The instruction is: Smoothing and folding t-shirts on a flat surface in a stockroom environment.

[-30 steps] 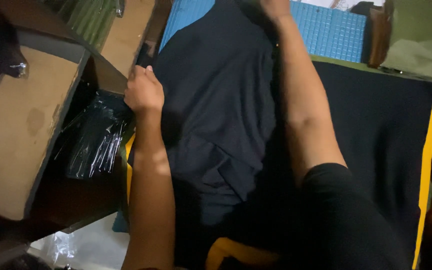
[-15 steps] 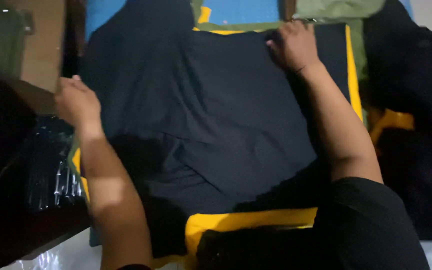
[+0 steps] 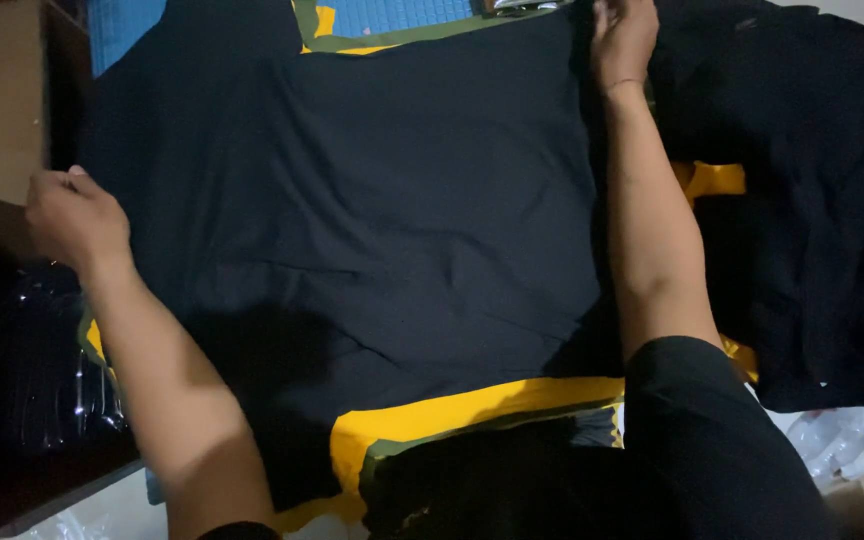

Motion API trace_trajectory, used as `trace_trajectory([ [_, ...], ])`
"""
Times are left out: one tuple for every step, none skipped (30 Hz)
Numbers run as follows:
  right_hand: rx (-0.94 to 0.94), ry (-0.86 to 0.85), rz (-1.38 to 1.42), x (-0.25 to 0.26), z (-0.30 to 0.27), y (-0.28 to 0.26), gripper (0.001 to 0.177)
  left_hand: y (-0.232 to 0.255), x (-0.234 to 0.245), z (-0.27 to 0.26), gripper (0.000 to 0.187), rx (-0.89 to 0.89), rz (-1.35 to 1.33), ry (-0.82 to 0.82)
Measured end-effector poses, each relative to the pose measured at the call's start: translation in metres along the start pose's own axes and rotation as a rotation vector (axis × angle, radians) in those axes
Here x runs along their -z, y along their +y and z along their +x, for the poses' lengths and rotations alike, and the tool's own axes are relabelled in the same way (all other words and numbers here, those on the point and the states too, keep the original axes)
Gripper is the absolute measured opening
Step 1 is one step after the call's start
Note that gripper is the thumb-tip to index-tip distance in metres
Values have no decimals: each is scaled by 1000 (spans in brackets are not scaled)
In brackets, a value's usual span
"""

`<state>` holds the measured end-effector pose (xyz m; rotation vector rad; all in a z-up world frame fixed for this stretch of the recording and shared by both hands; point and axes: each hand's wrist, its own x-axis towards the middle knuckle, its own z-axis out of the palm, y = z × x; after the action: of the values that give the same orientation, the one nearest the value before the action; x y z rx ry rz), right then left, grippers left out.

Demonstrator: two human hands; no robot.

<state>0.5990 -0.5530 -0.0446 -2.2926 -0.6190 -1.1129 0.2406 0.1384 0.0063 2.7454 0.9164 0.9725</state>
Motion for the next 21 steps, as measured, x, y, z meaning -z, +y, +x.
trace_trajectory([
  [-178, -12, -86, -15, -6, 25, 7, 5, 5, 0, 12, 52, -41, -54],
  [-356, -27, -170, -31, -11, 49, 18, 9, 10, 1, 12, 104, -83, -109],
  [-353, -25, -166, -28, -11, 50, 18, 6, 8, 0, 12, 108, -82, -104],
  [-379, -68, -190, -25, -11, 51, 17, 4, 7, 0, 15, 99, -94, -91],
  [-404, -108, -215, -23, -8, 52, 18, 2, 5, 3, 18, 89, -108, -76],
  [-400, -102, -210, -20, -4, 52, 18, -2, 1, 7, 18, 90, -109, -68],
  [-445, -170, -250, -16, -6, 50, 19, -7, -3, 8, 18, 135, -103, -84],
  [-489, -240, -290, -12, -9, 49, 21, -11, -7, 9, 19, 180, -97, -100],
  [-488, -240, -286, -12, -7, 48, 21, -12, -8, 9, 19, 182, -95, -97],
  [-529, -311, -325, -11, -6, 47, 24, -12, -8, 9, 20, 190, -110, -100],
  [-570, -380, -366, -9, -4, 47, 27, -11, -10, 9, 21, 195, -127, -103],
  [-570, -379, -365, -10, -4, 48, 27, -10, -9, 11, 21, 195, -127, -101],
  [-565, -330, -312, -10, -6, 49, 19, -9, -7, 11, 21, 193, -83, -99],
  [-561, -282, -260, -8, -9, 50, 11, -9, -4, 10, 21, 191, -39, -96],
  [-565, -286, -259, 1, -10, 36, 11, -1, 4, 6, 21, 189, -35, -100],
  [-497, -239, -208, 10, -12, 20, 21, 7, 12, 3, 21, 62, 77, -20],
  [-423, -190, -155, 18, -8, 5, 34, 15, 20, -1, 25, -62, 187, 62],
  [-420, -191, -151, 32, -7, -17, 34, 29, 31, -3, 25, -58, 189, 64],
  [-285, -242, -250, 49, -13, -42, 42, 41, 43, -8, 23, -178, 149, 48],
  [-147, -292, -345, 66, -20, -66, 50, 53, 55, -14, 21, -296, 107, 31],
  [-153, -296, -348, 89, -26, -91, 50, 65, 63, -27, 21, -301, 106, 24],
])
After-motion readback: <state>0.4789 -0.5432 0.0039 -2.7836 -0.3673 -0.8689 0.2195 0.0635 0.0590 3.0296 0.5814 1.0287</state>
